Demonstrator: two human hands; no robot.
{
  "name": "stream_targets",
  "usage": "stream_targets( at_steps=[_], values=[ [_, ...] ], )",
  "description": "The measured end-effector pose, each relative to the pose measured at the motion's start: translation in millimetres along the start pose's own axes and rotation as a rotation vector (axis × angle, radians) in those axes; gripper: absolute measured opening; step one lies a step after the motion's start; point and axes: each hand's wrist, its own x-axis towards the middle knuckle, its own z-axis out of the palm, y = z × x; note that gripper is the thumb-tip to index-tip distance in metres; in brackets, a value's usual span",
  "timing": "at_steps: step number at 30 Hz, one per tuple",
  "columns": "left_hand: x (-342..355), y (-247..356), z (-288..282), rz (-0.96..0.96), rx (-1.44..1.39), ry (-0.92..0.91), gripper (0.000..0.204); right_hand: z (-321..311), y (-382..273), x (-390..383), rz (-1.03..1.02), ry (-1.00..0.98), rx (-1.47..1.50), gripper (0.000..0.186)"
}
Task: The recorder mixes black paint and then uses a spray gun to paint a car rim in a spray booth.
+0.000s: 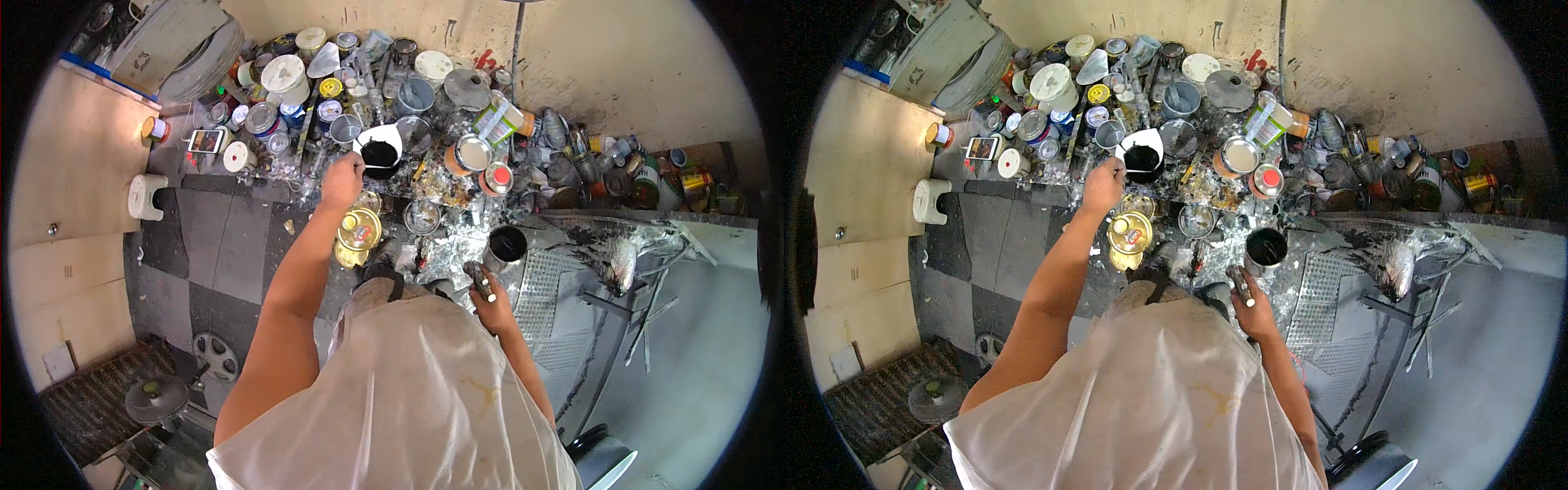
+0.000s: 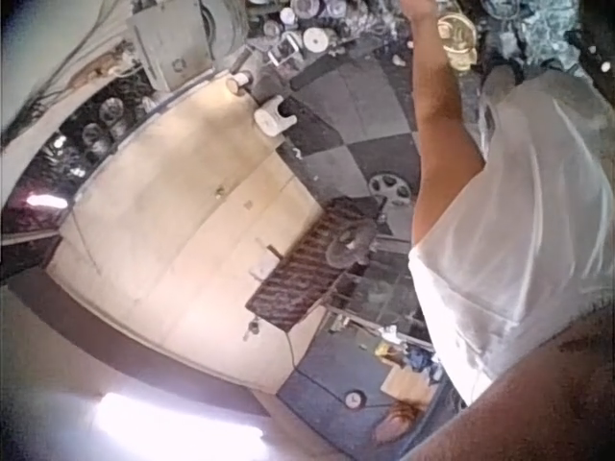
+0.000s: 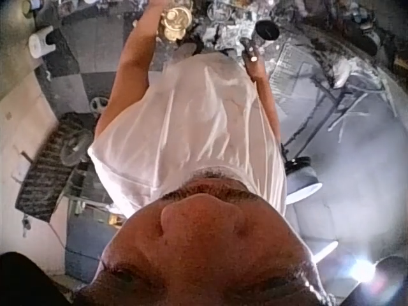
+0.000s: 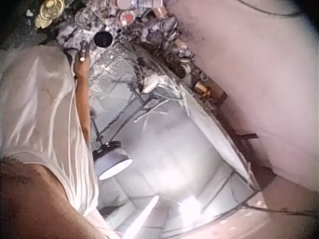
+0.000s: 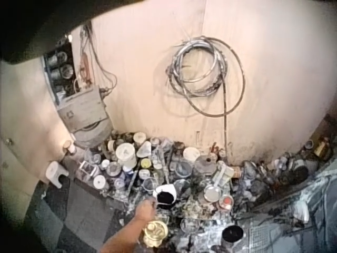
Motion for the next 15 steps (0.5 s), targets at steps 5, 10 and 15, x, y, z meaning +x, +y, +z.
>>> stream_targets(
  at_steps=[5, 10, 15],
  values=[
    [-14, 16, -51, 0.023, -0.092, 0.020, 0.011, 9, -29, 50, -0.288, 0.032, -0.288, 0.059],
    [-49, 5, -91, 0.036, -0.170, 0.119, 0.012, 21, -48, 106, -0.453, 0.007, -0.525, 0.058],
    [-97, -26, -106, -0.120, -0.191, 0.211, 0.010, 38, -79, 156, -0.442, -0.043, -0.776, 0.055]
  ],
)
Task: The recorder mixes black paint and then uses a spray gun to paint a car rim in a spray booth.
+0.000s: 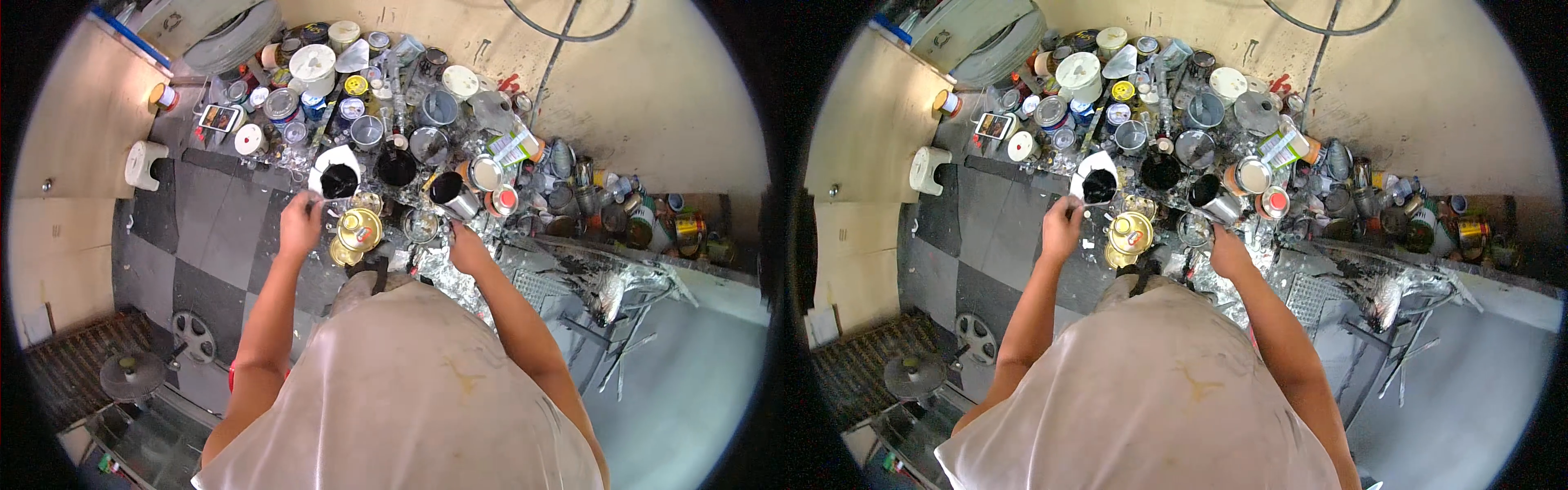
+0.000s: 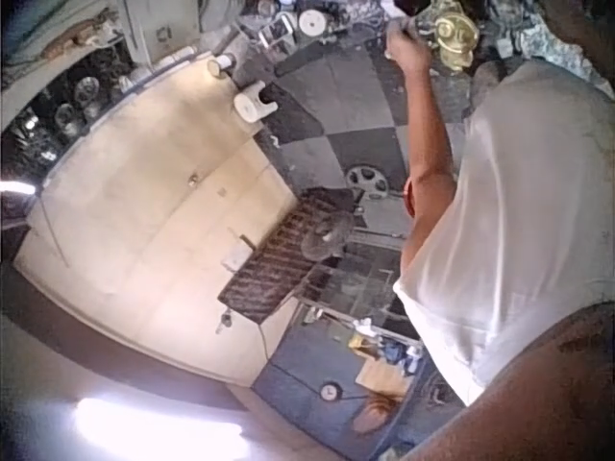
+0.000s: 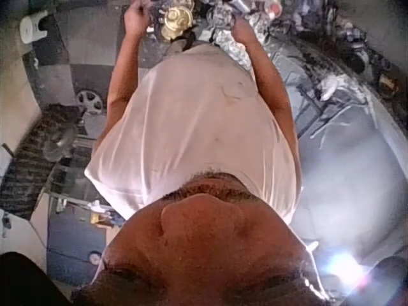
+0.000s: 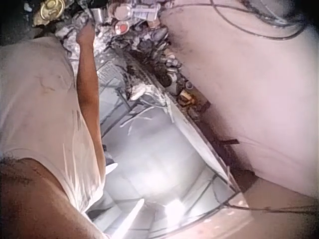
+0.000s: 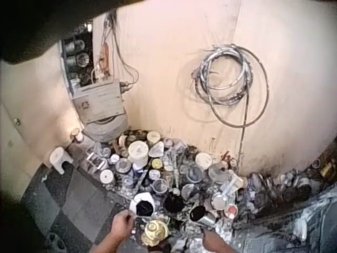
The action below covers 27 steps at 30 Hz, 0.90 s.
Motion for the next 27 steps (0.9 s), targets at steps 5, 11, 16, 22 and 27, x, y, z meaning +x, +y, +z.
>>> stream_targets(
  at_steps=[5, 11, 16, 22, 27],
  values=[
    [-47, -20, -8, -0.237, -0.016, 0.003, 0.006, -14, -22, 47, 0.033, -0.138, -0.261, 0.053],
    [-79, -31, -4, -0.344, -0.043, -0.026, 0.007, -30, -46, 85, 0.144, -0.273, -0.589, 0.060],
    [-88, -34, -2, -0.324, -0.075, -0.014, 0.008, -33, -53, 108, 0.177, -0.234, -0.819, 0.064],
    [-81, -23, 2, -0.310, -0.061, -0.065, 0.009, -40, -64, 114, 0.239, -0.069, -0.739, 0.063],
    [-66, -18, 13, -0.181, -0.046, -0.030, 0.010, -44, -65, 100, 0.205, -0.108, -0.643, 0.054]
  ],
)
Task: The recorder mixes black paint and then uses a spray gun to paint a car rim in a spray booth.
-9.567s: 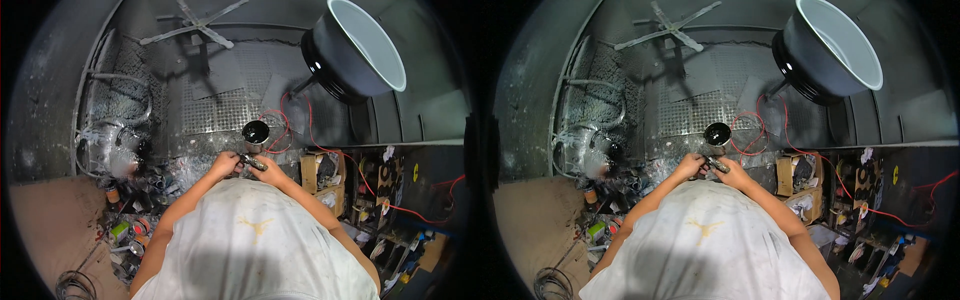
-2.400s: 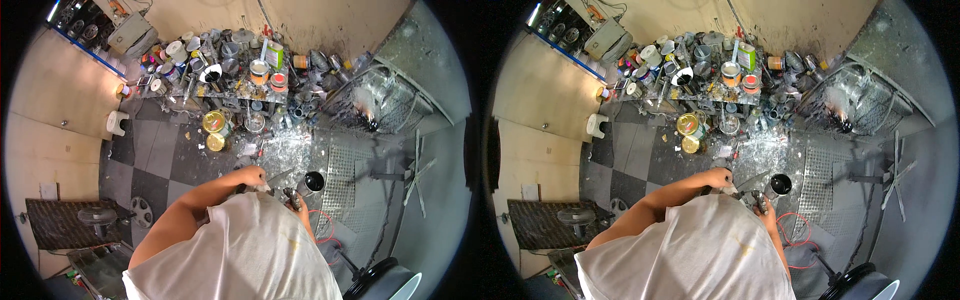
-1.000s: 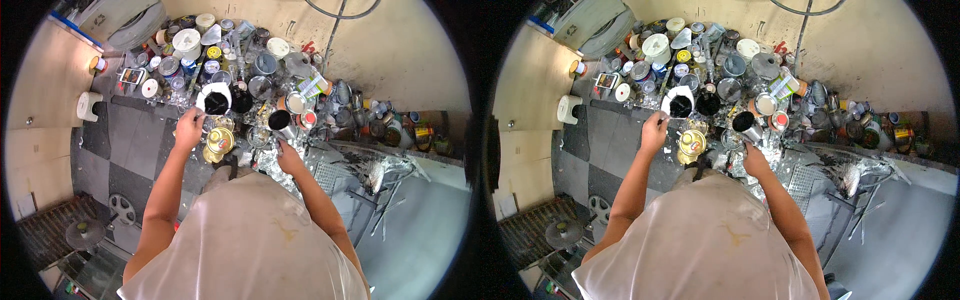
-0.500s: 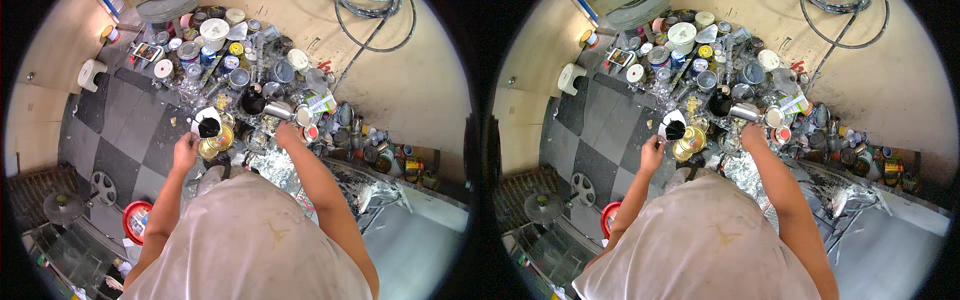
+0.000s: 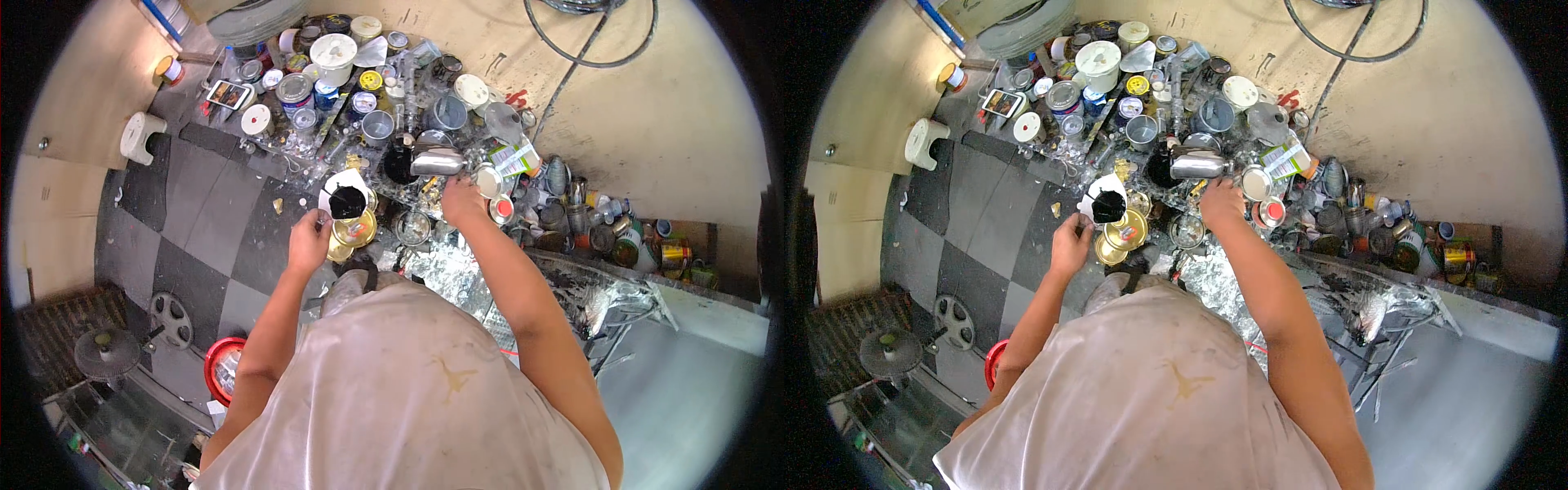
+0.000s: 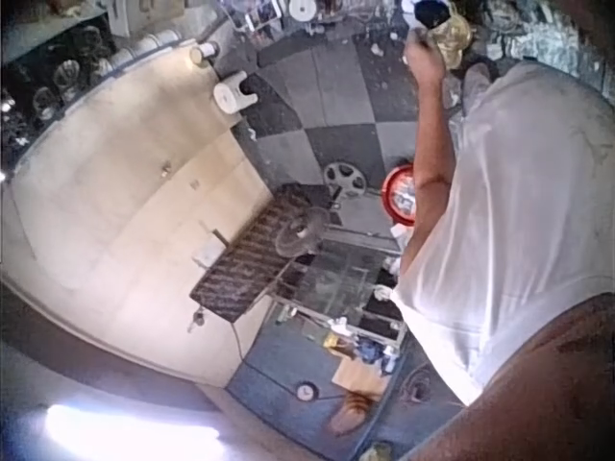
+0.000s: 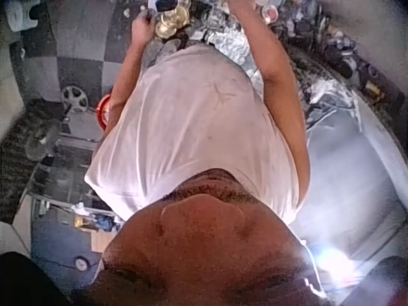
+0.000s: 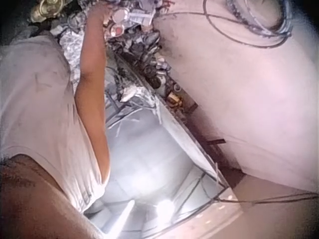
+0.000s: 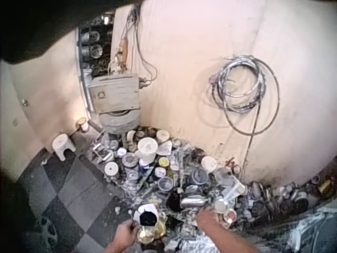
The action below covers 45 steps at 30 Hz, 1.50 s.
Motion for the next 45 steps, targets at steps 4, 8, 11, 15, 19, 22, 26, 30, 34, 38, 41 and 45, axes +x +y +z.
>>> stream_targets(
  at_steps=[4, 8, 11, 15, 19, 22, 26, 30, 34, 38, 41, 45],
  values=[
    [14, 9, 11, 0.028, 0.009, -0.052, 0.011, 21, 26, -14, -0.210, -0.093, 0.436, 0.060],
    [27, 34, 26, 0.051, -0.015, -0.104, 0.010, 62, 49, -54, -0.481, 0.209, 0.782, 0.059],
    [32, 61, 38, 0.093, -0.052, -0.104, 0.009, 82, 56, -92, -0.450, 0.271, 0.995, 0.057],
    [35, 110, 51, 0.116, -0.252, -0.144, 0.009, 89, 62, -129, -0.408, 0.439, 1.113, 0.059],
    [24, 171, 71, 0.233, -0.518, -0.257, 0.004, 94, 77, -155, -0.350, 0.550, 1.187, 0.058],
    [7, 213, 85, 0.309, -0.673, -0.350, 0.004, 101, 92, -172, -0.264, 0.563, 1.171, 0.056],
    [-15, 252, 99, 0.392, -0.708, -0.410, 0.005, 104, 113, -194, -0.228, 0.666, 1.119, 0.055],
    [-31, 274, 104, 0.429, -0.725, -0.429, 0.006, 98, 133, -216, -0.161, 0.661, 1.088, 0.056],
    [-40, 281, 105, 0.441, -0.745, -0.430, 0.006, 88, 150, -232, -0.100, 0.634, 1.060, 0.057],
    [-44, 281, 105, 0.451, -0.740, -0.405, 0.006, 78, 162, -240, -0.091, 0.693, 1.016, 0.059],
    [-46, 280, 104, 0.447, -0.730, -0.385, 0.005, 72, 169, -247, -0.031, 0.638, 1.026, 0.060],
    [-46, 276, 103, 0.416, -0.741, -0.359, 0.005, 63, 174, -253, -0.025, 0.686, 0.993, 0.058]
  ],
)
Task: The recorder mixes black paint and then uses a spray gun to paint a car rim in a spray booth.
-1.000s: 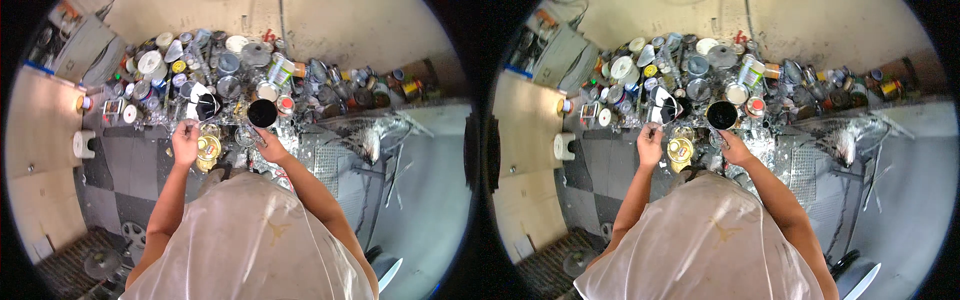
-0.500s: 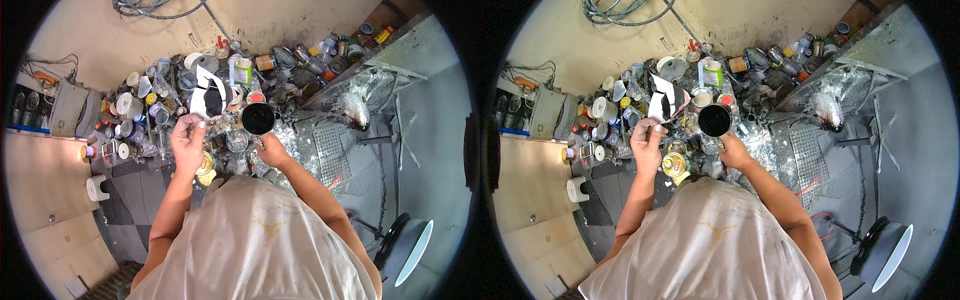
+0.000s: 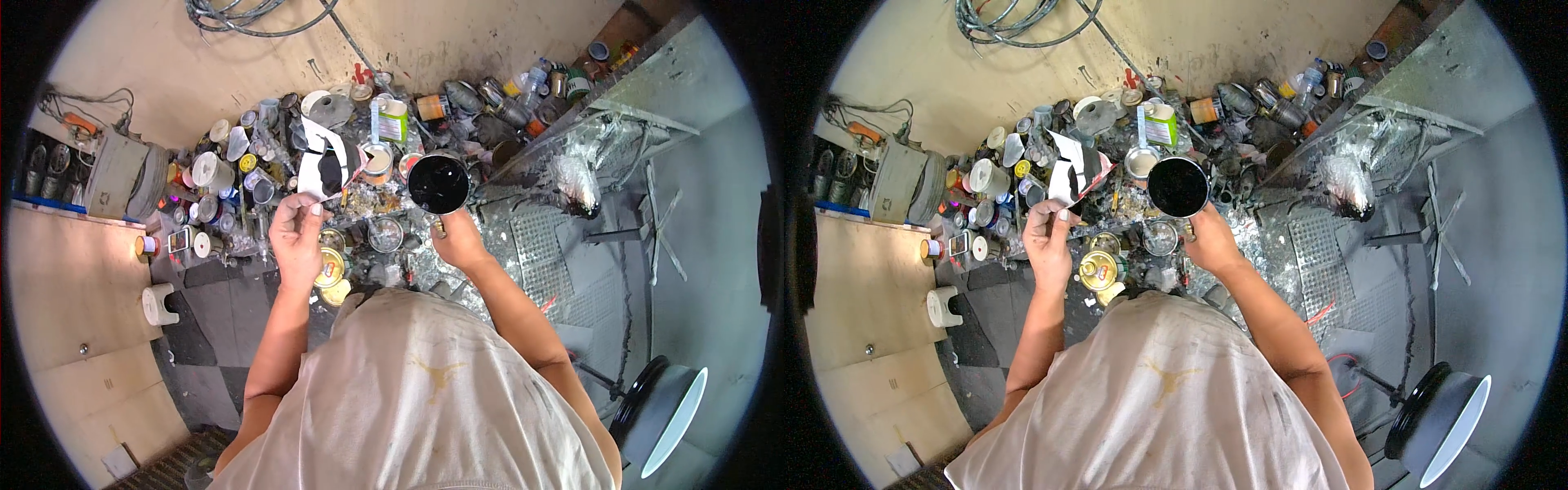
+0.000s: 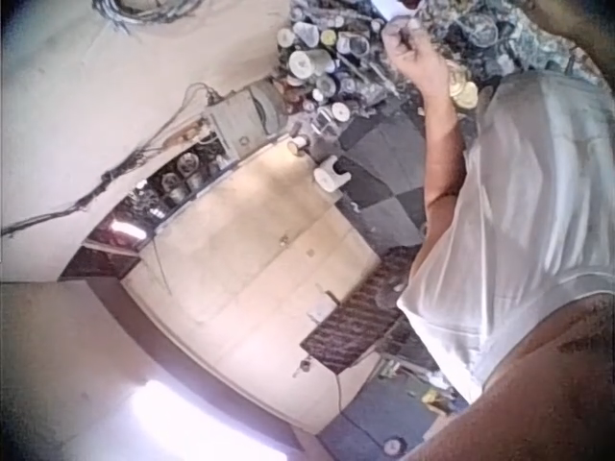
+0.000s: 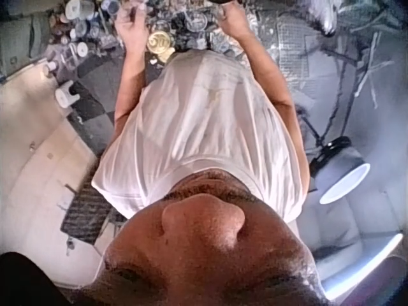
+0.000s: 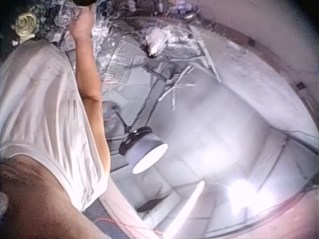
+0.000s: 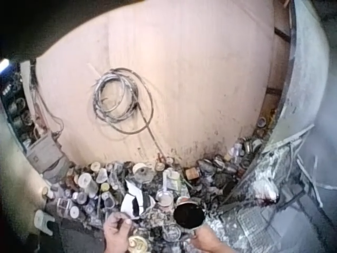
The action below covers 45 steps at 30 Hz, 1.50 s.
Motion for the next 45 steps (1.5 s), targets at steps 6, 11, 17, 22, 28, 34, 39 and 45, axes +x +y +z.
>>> stream_targets(
  at_steps=[6, 11, 17, 22, 28, 34, 39, 45],
  values=[
    [1, -5, -6, -0.009, -0.028, 0.041, 0.007, -6, -4, 6, -0.010, 0.051, -0.050, 0.053],
    [2, -9, -12, -0.040, -0.006, 0.050, 0.007, -6, -7, 11, -0.076, 0.094, -0.078, 0.047],
    [8, -10, -18, -0.050, -0.019, 0.086, 0.005, -4, -15, 19, -0.070, 0.061, -0.154, 0.049],
    [7, 4, -15, 0.101, 0.038, -0.027, 0.006, 4, -19, 25, -0.013, -0.032, -0.155, 0.052],
    [14, 7, 9, -0.021, 0.296, -0.177, 0.010, 42, -8, 19, 0.011, -0.149, -0.025, 0.064],
    [-7, -19, -6, -0.125, 0.354, -0.275, 0.037, 74, 6, 3, 0.200, -0.367, 0.057, 0.060],
    [-23, -97, -64, -0.264, 0.376, -0.174, 0.045, 86, 7, -11, 0.262, -0.338, 0.105, 0.061],
    [-9, -195, -142, -0.061, 0.906, 0.060, 0.094, 93, 9, -31, 0.296, -0.301, 0.173, 0.061]
  ],
)
